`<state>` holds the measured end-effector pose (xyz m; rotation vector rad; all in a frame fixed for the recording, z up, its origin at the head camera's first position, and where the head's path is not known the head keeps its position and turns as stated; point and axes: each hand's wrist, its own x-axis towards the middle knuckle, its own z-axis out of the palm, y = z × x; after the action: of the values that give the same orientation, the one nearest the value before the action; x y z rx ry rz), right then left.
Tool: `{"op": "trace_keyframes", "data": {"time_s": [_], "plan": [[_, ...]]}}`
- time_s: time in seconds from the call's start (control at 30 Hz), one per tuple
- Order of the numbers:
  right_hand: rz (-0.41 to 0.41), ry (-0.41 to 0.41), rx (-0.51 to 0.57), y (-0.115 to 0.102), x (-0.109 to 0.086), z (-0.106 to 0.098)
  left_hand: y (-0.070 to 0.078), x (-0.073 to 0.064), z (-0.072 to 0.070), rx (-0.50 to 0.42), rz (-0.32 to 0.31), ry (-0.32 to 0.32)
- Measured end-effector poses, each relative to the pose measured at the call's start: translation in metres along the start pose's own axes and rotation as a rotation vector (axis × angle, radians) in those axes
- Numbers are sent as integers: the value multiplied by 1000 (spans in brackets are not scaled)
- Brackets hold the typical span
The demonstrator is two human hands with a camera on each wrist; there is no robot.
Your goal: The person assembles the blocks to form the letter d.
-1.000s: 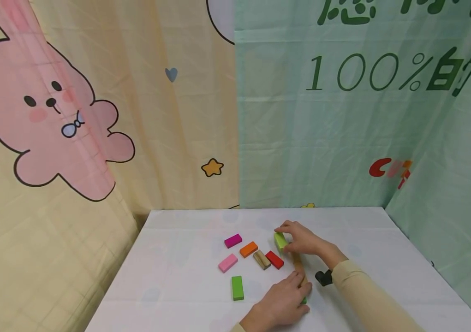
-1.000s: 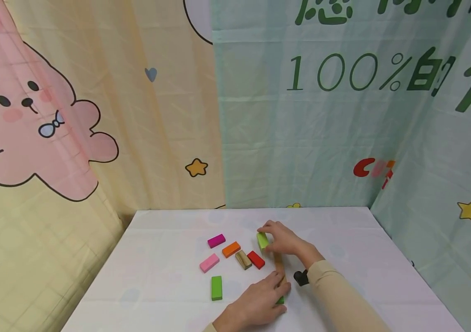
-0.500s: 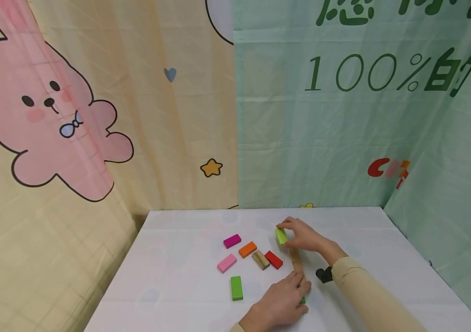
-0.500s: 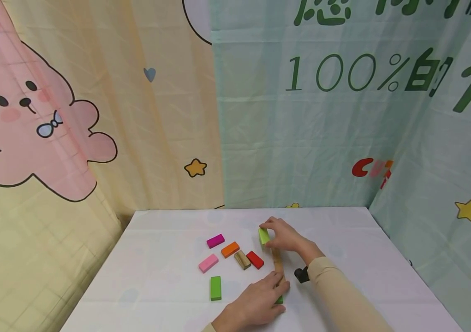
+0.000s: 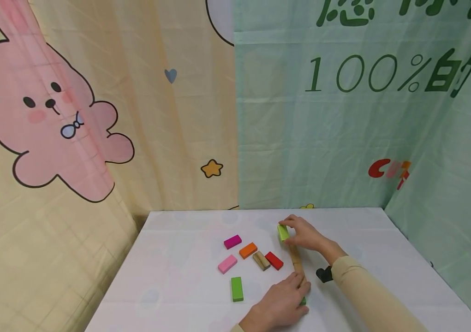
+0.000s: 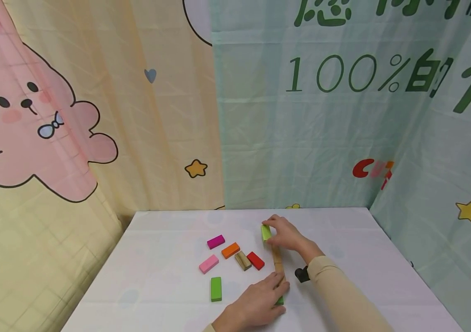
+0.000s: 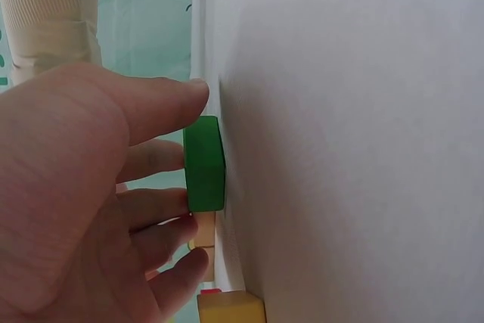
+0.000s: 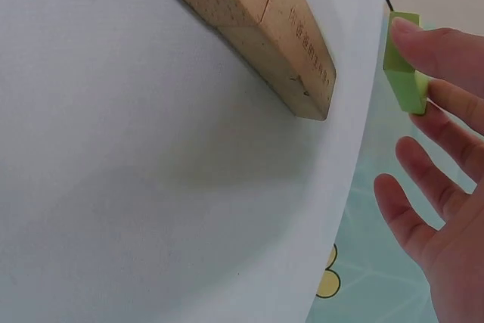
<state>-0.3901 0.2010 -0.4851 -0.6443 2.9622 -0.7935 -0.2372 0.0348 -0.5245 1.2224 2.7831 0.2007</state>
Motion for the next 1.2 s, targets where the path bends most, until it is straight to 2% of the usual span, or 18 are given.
{"op": "trace_keyframes", "data": {"time_s": [0.27,0.7,1.2], "plan": [[11,16,0,5,3,1,0,0,0,0,-17,0],[38,15,7,15,6,-1,0,0,0,27,3,39],[82,-14,-22,28,6,4,2,-1,-1,7,-3,23]]}}
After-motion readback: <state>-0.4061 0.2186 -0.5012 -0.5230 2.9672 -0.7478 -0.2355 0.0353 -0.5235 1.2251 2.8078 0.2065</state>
